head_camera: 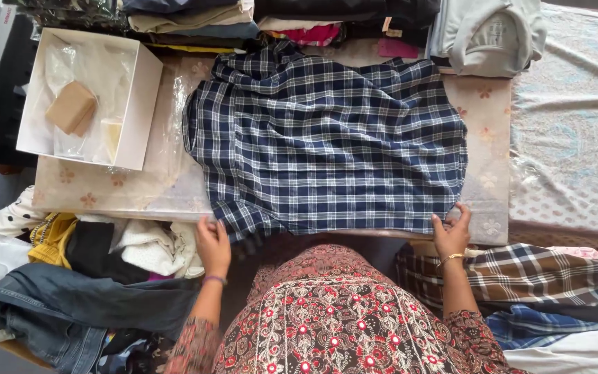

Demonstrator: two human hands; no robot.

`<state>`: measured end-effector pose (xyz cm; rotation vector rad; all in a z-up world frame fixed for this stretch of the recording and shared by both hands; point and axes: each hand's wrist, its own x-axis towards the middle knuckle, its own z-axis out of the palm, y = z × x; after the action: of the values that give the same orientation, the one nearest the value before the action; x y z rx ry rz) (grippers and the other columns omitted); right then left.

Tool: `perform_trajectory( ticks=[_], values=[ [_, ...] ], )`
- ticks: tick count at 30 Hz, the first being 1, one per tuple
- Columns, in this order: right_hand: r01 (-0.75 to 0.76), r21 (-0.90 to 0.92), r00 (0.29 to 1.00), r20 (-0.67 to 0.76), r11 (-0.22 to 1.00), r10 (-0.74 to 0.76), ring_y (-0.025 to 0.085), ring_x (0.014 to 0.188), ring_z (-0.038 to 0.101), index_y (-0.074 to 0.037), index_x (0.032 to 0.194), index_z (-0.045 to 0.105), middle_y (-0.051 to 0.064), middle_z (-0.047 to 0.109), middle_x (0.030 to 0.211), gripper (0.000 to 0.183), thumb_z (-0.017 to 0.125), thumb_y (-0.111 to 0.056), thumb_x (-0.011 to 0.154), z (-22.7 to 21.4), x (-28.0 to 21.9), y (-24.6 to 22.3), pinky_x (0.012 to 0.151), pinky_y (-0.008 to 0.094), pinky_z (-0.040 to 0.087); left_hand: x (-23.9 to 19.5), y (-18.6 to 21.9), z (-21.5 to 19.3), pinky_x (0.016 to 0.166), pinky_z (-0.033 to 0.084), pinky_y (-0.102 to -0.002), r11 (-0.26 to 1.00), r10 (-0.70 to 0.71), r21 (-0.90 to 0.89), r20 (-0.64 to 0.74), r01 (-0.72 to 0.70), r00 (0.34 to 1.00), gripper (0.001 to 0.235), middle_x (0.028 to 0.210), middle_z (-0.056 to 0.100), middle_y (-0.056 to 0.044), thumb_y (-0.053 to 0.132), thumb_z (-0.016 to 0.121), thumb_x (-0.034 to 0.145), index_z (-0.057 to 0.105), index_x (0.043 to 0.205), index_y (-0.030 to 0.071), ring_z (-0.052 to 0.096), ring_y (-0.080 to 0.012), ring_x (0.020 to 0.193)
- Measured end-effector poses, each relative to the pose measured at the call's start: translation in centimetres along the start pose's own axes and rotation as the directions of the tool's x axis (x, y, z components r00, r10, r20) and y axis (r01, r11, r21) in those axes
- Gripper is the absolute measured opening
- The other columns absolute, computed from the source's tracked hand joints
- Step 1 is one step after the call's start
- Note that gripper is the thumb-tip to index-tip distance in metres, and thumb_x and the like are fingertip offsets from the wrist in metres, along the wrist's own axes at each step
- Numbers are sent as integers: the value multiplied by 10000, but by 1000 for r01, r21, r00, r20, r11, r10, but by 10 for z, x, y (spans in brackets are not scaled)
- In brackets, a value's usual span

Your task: Folding different types of shirts on a table.

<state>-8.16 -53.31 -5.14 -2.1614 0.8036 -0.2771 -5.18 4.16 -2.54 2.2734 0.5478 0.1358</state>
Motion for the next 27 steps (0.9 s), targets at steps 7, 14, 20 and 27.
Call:
perform_trajectory(
  ticks=[7,14,20,27],
  values=[
    [14,76,998,66,997,-19,92,694,580,-135,1461,491,34,623,875,702,838,-160,851,5,16,22,646,270,509,55,12,41,794,482,-483,905,165,423,-243,-49,956,206,975,651,-159,285,662,926,584,1007,111,623,-382,946],
    [-9,202,988,152,979,-22,49,654,469,-191,1515,455,-9,534,835,750,805,-88,860,-10,0,2,582,228,436,46,47,2,608,463,-578,981,-30,184,-156,59,987,146,799,690,-219,238,494,1088,489,1159,111,671,-465,755],
    [14,-57,976,220,998,-1,120,648,565,-234,1530,436,54,608,855,825,820,-124,808,-20,-23,-22,585,291,514,45,9,-12,629,472,-577,969,69,247,-154,-29,986,138,821,692,-241,224,497,1088,473,1152,104,673,-480,766],
    [331,-377,944,134,865,-303,305,1000,614,-106,1403,530,130,662,1049,728,861,-279,779,-25,-2,-33,864,453,499,47,24,-24,724,490,-546,908,95,419,-181,-10,979,285,932,683,-229,236,611,1012,512,1221,70,659,-454,861]
  ],
)
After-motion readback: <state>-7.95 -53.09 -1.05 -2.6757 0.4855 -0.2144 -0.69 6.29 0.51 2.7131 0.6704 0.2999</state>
